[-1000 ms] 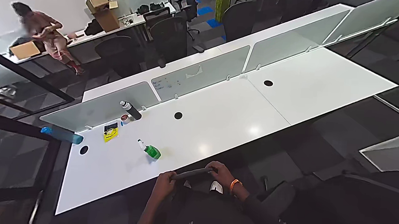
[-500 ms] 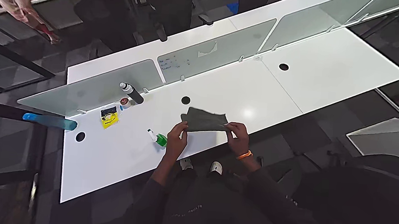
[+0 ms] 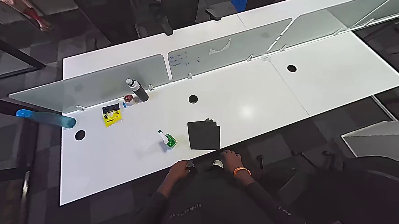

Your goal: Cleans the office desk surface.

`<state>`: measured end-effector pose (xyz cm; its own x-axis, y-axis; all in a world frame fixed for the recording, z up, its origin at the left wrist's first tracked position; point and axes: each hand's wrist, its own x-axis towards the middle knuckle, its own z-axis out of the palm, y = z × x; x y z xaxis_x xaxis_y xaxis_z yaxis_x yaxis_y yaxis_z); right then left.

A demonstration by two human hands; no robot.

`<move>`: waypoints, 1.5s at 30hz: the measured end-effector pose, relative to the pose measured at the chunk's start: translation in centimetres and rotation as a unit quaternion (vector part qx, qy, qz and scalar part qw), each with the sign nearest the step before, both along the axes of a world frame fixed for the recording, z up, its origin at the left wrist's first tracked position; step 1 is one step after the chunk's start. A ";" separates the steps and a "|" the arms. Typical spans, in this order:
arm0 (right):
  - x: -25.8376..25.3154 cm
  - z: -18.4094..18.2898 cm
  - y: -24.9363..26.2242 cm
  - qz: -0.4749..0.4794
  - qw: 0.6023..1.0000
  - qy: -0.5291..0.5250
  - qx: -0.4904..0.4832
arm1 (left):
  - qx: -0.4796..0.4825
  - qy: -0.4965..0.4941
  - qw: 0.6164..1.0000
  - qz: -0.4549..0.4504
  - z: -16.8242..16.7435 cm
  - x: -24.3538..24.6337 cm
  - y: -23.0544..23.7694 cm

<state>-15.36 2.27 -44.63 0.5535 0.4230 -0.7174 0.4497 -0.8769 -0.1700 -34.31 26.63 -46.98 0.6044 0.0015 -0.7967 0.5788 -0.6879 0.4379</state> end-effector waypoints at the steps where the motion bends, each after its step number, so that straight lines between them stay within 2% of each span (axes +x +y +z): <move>1: 0.2 0.1 0.2 -0.003 1.000 -0.002 0.000 | -0.006 -0.005 1.000 0.012 -0.4 -0.1 0.1; 7: 2.6 0.2 1.6 0.006 1.000 -0.012 0.004 | -0.011 -0.058 0.996 0.062 -2.6 2.4 0.4; 15: 7.6 -2.9 4.0 0.053 0.998 0.022 -0.003 | -0.015 -0.131 0.985 0.114 -6.2 8.0 0.2; 20: 12.3 -6.0 5.7 0.084 0.995 0.034 0.033 | -0.004 -0.108 0.986 0.123 -7.3 10.0 -0.2; 26: 17.5 -8.4 6.7 0.082 0.994 0.032 0.063 | 0.023 -0.057 0.979 0.196 -7.1 11.3 -1.2; 29: 19.0 -9.5 6.8 0.090 0.993 0.053 0.049 | 0.068 0.029 0.971 0.226 -6.1 13.3 -1.1; 32: 20.4 -9.9 7.2 0.110 0.991 0.062 0.042 | 0.143 0.029 0.954 0.260 -5.6 16.1 -0.9; 34: 20.8 -10.1 7.3 0.118 0.990 0.070 0.038 | 0.184 -0.008 0.949 0.255 -6.1 17.9 -0.3; 37: 21.8 -10.1 7.2 0.094 0.989 0.100 0.054 | 0.191 -0.072 0.955 0.214 -7.5 21.3 1.1; 41: 21.8 -10.4 7.4 0.070 0.988 0.103 0.094 | 0.184 -0.047 0.963 0.191 -8.9 23.9 2.9; 45: 21.5 -10.9 8.2 0.056 0.990 0.075 0.108 | 0.184 -0.041 0.965 0.182 -9.2 24.3 4.3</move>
